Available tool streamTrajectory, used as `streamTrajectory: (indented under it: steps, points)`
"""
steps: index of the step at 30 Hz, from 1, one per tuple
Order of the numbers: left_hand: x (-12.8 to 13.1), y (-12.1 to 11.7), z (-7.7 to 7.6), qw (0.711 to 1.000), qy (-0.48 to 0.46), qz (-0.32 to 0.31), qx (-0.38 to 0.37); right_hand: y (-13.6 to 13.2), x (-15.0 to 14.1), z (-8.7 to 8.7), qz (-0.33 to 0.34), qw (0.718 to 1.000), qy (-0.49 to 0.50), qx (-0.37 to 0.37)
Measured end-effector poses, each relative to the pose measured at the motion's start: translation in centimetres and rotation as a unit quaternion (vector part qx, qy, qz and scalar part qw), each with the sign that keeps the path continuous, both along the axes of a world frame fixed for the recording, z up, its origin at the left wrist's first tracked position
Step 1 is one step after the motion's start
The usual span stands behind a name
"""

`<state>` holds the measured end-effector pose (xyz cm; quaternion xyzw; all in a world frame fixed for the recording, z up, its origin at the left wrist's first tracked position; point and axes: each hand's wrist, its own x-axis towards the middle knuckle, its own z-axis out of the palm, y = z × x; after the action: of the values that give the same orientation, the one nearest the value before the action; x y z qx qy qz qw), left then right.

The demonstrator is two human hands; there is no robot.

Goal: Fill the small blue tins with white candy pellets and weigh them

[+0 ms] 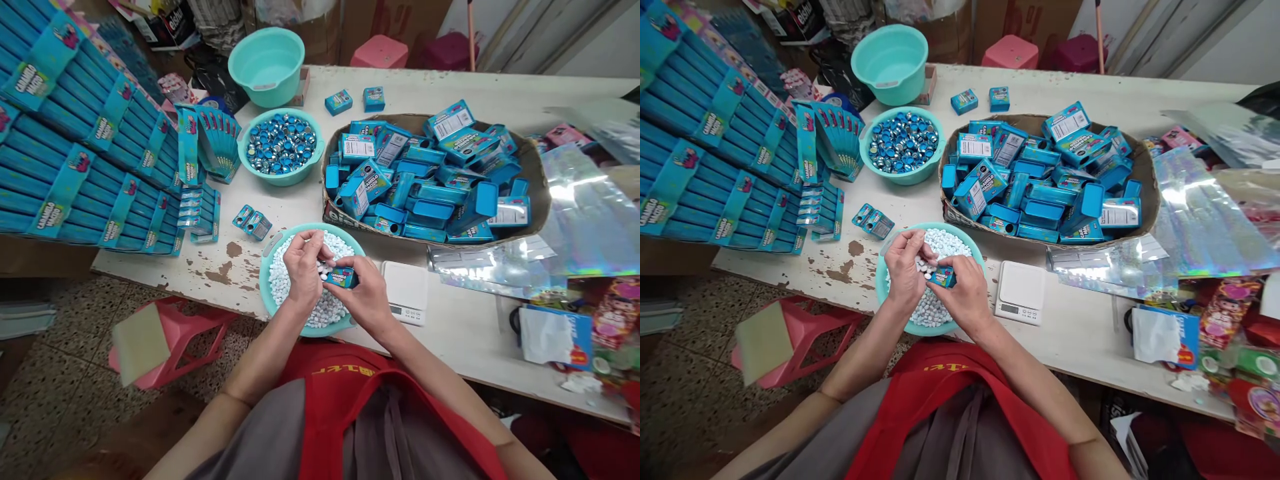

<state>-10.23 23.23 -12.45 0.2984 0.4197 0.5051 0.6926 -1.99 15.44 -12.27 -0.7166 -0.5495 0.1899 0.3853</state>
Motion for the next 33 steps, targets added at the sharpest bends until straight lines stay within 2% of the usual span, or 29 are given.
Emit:
streamTrajectory:
  steps: [3,9,14,16,18,20,21,22,23,25,26,28,30,32,33]
  points:
    - [0.1,0.0,0.6,1.000,-0.001,0.014,0.004,-0.1,-0.1,0.3,0.000,1.000,0.008,0.013]
    - [0.2,-0.1,0.7,1.000,-0.016,-0.006,-0.009,-0.4,0.1,0.0,-0.013,0.999,0.034,0.012]
    - [-0.2,-1.0,2.0,0.998,-0.032,-0.047,0.024,-0.5,0.0,-0.1,-0.012,0.998,0.057,0.013]
    - [-0.7,-0.6,2.1,0.997,-0.038,-0.055,0.039,-0.7,0.2,-0.1,-0.010,0.997,0.069,0.018]
    - [-1.2,0.7,0.9,0.998,-0.023,-0.018,0.058,-1.2,0.7,-0.1,-0.015,0.996,0.087,0.029]
    - [-1.7,2.4,-2.0,0.995,0.045,0.036,0.079,-1.8,1.3,0.0,-0.031,0.994,0.098,0.042]
    - [-1.9,3.1,-3.8,0.989,0.102,0.040,0.095,-2.2,1.6,0.1,-0.041,0.993,0.099,0.044]
    - [-2.0,3.7,-5.7,0.977,0.176,0.011,0.118,-2.5,1.9,0.1,-0.050,0.993,0.097,0.042]
    - [-2.0,4.0,-7.4,0.954,0.254,-0.050,0.150,-2.8,2.1,0.1,-0.057,0.993,0.095,0.040]
    - [-1.7,3.7,-10.1,0.875,0.389,-0.183,0.222,-3.2,2.5,0.0,-0.068,0.993,0.091,0.037]
    - [-1.5,3.1,-10.8,0.828,0.441,-0.237,0.251,-3.3,2.6,0.0,-0.073,0.993,0.089,0.039]
    - [-1.0,1.8,-11.2,0.745,0.525,-0.297,0.284,-3.5,2.8,-0.2,-0.084,0.992,0.084,0.042]
    - [-0.7,0.6,-10.6,0.681,0.590,-0.323,0.288,-3.5,2.9,-0.5,-0.091,0.992,0.081,0.031]
    - [-0.5,-0.1,-10.0,0.644,0.628,-0.333,0.281,-3.6,3.0,-0.9,-0.099,0.992,0.080,0.012]
    - [-0.5,-0.2,-9.9,0.639,0.637,-0.333,0.275,-3.6,3.1,-1.1,-0.104,0.992,0.078,0.003]
